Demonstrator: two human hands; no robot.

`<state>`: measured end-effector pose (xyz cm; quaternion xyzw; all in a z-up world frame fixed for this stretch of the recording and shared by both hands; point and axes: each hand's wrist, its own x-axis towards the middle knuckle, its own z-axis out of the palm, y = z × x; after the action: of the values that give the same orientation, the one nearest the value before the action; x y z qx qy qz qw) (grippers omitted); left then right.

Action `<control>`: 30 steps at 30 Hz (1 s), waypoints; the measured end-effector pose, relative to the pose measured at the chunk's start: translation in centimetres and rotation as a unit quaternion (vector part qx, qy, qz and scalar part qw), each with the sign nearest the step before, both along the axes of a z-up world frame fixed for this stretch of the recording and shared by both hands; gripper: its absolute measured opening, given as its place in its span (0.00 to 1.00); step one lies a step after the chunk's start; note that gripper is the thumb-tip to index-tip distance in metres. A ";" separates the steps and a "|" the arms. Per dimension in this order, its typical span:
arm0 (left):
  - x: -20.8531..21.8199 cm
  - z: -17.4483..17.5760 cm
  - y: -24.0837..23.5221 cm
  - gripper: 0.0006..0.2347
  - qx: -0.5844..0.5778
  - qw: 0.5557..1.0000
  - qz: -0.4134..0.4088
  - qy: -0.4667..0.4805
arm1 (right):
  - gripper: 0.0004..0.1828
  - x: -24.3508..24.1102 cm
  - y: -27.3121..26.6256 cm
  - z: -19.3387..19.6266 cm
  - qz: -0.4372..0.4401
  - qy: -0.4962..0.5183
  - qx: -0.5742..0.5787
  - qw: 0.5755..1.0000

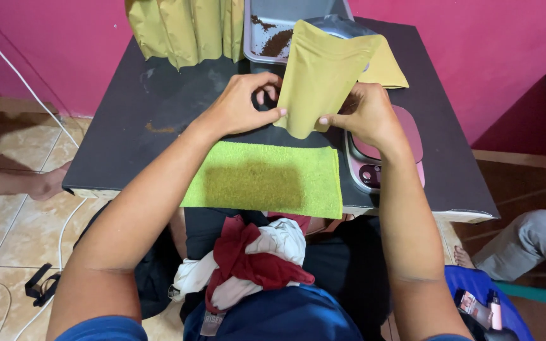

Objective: Filling paper coffee bags with ground coffee using a spoon and weighing them on a digital scale.

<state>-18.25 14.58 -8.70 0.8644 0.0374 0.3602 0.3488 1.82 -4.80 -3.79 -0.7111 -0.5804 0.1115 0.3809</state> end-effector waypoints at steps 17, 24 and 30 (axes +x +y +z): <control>0.5 0.4 0.3 0.08 0.009 0.997 -0.004 -0.077 | 0.08 0.7 0.7 -1.2 -0.016 -0.029 0.037 0.999; 0.4 -0.3 0.1 0.21 -0.002 1.000 0.001 -0.022 | 0.19 -0.8 0.0 0.4 0.020 0.032 0.026 0.999; 0.6 -0.6 -0.2 0.02 0.017 0.999 -0.022 -0.016 | 0.09 2.8 0.8 -2.9 -0.017 -0.056 -0.004 0.998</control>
<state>-17.69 14.42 -9.33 0.8651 0.0069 0.3667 0.3422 4.64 -3.96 -6.66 -0.7273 -0.5884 0.0668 0.3469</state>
